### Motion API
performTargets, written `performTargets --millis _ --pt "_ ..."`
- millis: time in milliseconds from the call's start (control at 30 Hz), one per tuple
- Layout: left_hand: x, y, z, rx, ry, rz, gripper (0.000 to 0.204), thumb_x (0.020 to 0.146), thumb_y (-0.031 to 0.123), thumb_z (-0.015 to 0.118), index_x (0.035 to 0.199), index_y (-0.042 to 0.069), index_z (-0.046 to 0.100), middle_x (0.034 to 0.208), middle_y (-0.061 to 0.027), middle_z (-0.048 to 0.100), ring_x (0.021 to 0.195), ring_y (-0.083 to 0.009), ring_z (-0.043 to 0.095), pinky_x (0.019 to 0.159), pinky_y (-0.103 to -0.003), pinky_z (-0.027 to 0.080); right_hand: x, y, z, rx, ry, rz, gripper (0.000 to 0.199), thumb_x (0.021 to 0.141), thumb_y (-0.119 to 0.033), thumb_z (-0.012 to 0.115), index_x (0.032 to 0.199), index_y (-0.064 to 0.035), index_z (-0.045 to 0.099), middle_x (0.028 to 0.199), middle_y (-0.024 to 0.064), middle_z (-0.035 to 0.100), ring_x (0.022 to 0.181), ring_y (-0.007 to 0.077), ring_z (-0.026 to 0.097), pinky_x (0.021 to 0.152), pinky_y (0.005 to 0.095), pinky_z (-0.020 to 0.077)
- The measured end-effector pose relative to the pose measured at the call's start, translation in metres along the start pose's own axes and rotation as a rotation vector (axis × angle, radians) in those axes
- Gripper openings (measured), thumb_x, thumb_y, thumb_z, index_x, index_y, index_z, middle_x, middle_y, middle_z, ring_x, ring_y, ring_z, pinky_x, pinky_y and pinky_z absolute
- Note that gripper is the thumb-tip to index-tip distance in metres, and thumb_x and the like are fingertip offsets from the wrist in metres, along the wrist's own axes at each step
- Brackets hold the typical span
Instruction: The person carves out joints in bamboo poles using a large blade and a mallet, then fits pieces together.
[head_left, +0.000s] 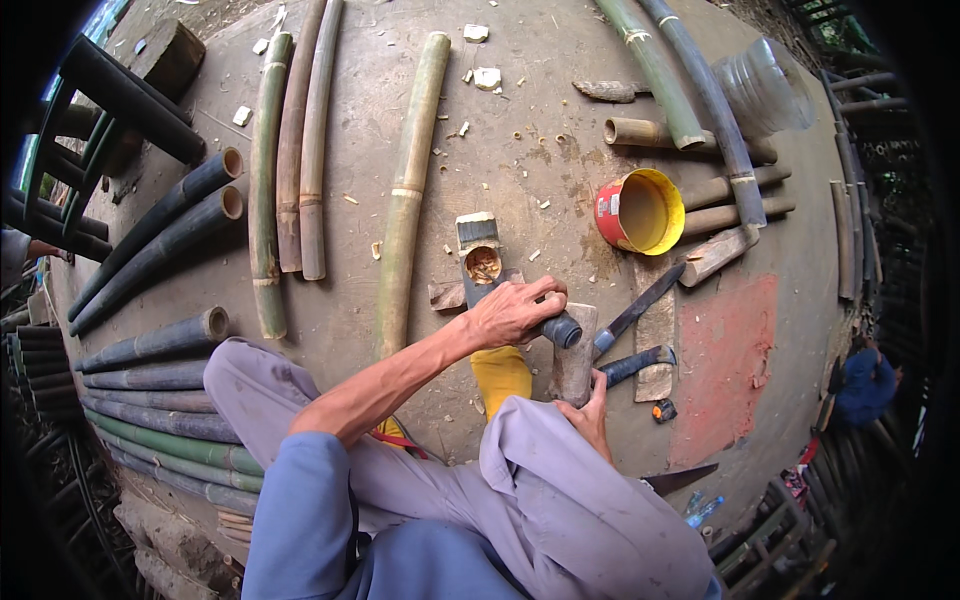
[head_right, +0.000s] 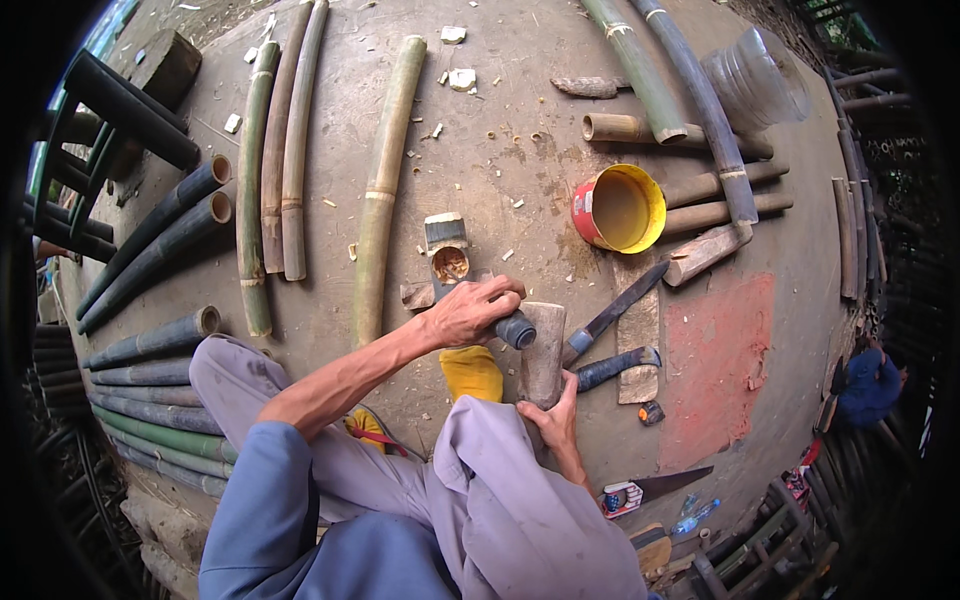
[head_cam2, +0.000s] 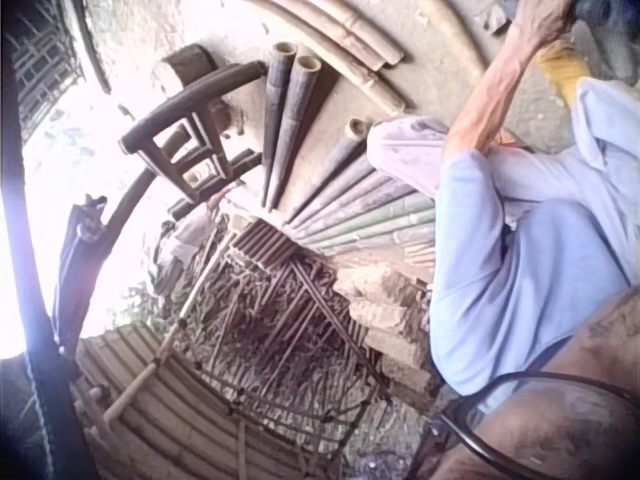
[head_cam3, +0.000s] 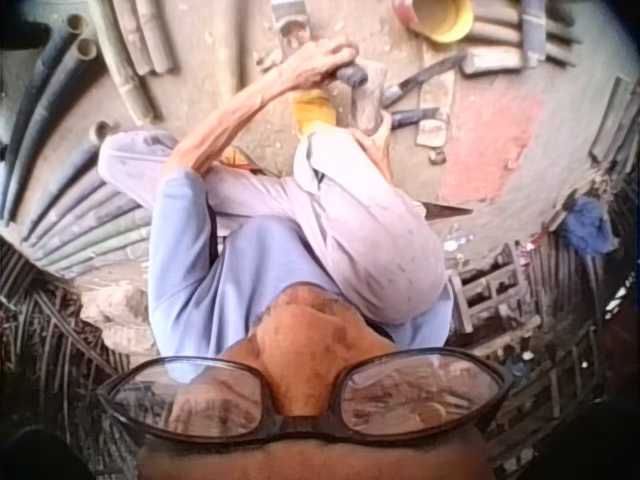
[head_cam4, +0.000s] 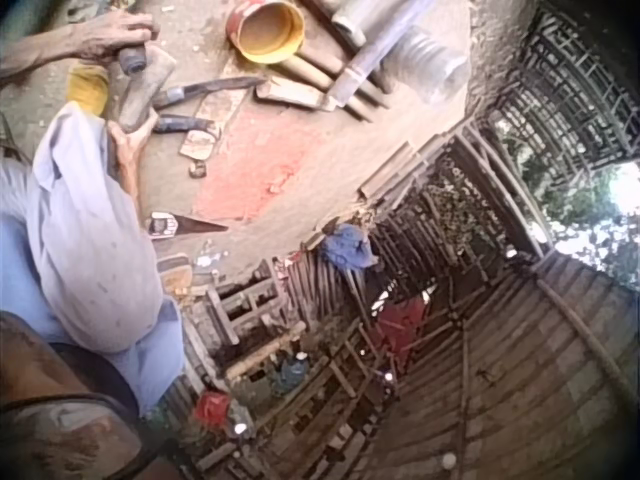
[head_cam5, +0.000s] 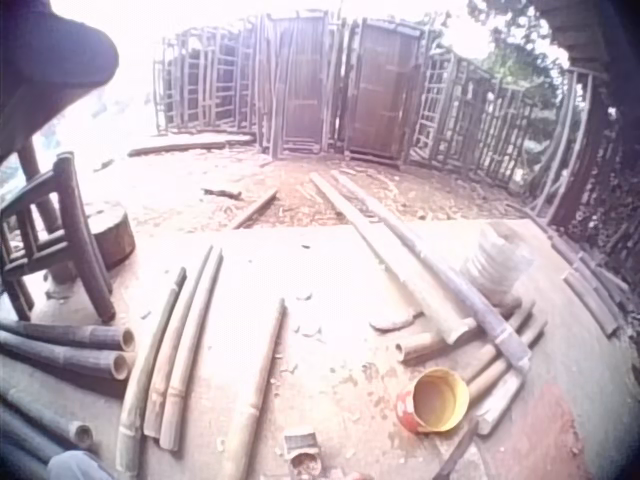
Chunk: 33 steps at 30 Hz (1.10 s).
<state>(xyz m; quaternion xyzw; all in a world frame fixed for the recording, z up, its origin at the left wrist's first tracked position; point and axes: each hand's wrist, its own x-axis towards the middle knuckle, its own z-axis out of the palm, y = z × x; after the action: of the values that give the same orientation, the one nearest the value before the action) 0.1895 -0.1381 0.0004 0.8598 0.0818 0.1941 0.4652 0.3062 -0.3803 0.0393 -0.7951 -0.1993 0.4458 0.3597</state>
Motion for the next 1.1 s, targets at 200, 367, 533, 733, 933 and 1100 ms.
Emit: performTargets --millis 200,367,533,733,933,1100 --pt "0.001 0.004 -0.006 0.018 0.069 0.147 0.048 0.058 0.010 0.076 0.101 0.007 0.054 0.088 -0.0069 0.056 0.079 -0.0260 0.056 0.073 -0.036 0.042 -0.006 -0.029 -0.012 -0.031 0.042 -0.037 0.089 0.062 -0.026 0.080 0.132 0.0028 0.035 0.121 0.0197 0.049 0.113 0.0280 0.049 0.099 0.0391 0.0384" --pt "-0.004 0.010 -0.005 0.035 0.224 0.133 0.033 0.063 0.013 0.076 0.092 0.008 0.059 0.082 -0.0059 0.054 0.075 -0.0244 0.053 0.067 -0.036 0.038 -0.005 -0.052 -0.015 -0.039 0.069 -0.197 0.094 0.065 -0.026 0.079 0.139 0.0029 0.030 0.127 0.0198 0.048 0.117 0.0276 0.047 0.103 0.0397 0.0356" --pt "-0.005 0.012 -0.005 0.020 0.287 0.128 0.032 0.062 0.013 0.076 0.089 0.008 0.060 0.082 -0.0063 0.054 0.075 -0.0254 0.053 0.067 -0.036 0.038 -0.008 -0.065 -0.016 -0.023 0.036 -0.170 0.093 0.065 -0.024 0.078 0.140 0.0031 0.030 0.129 0.0201 0.048 0.118 0.0276 0.048 0.103 0.0394 0.0365" --pt "-0.007 0.007 -0.008 -0.014 0.289 0.122 0.034 0.058 0.014 0.075 0.087 0.007 0.060 0.082 -0.0075 0.054 0.076 -0.0272 0.054 0.069 -0.038 0.041 -0.015 -0.060 -0.017 -0.141 0.041 -0.304 0.096 0.064 -0.023 0.080 0.141 0.0039 0.030 0.130 0.0228 0.050 0.119 0.0292 0.052 0.102 0.0395 0.0392" --pt "0.008 0.004 -0.016 -0.113 0.227 0.186 0.040 0.055 0.013 0.074 0.089 0.005 0.056 0.084 -0.0092 0.054 0.078 -0.0284 0.054 0.069 -0.038 0.043 -0.012 -0.018 -0.025 -0.113 0.036 -0.664 0.102 0.060 -0.022 0.087 0.138 0.0043 0.027 0.121 0.0251 0.057 0.104 0.0382 0.063 0.090 0.0438 0.0517" --pt "-0.007 -0.003 -0.021 -0.177 0.342 0.098 0.033 0.062 0.014 0.073 0.087 0.003 0.055 0.081 -0.0100 0.055 0.075 -0.0286 0.054 0.068 -0.038 0.044 -0.001 -0.136 -0.006 -0.491 -0.095 -0.845 0.097 0.061 -0.026 0.087 0.135 0.0076 0.034 0.117 0.0288 0.058 0.098 0.0390 0.065 0.081 0.0436 0.0545"
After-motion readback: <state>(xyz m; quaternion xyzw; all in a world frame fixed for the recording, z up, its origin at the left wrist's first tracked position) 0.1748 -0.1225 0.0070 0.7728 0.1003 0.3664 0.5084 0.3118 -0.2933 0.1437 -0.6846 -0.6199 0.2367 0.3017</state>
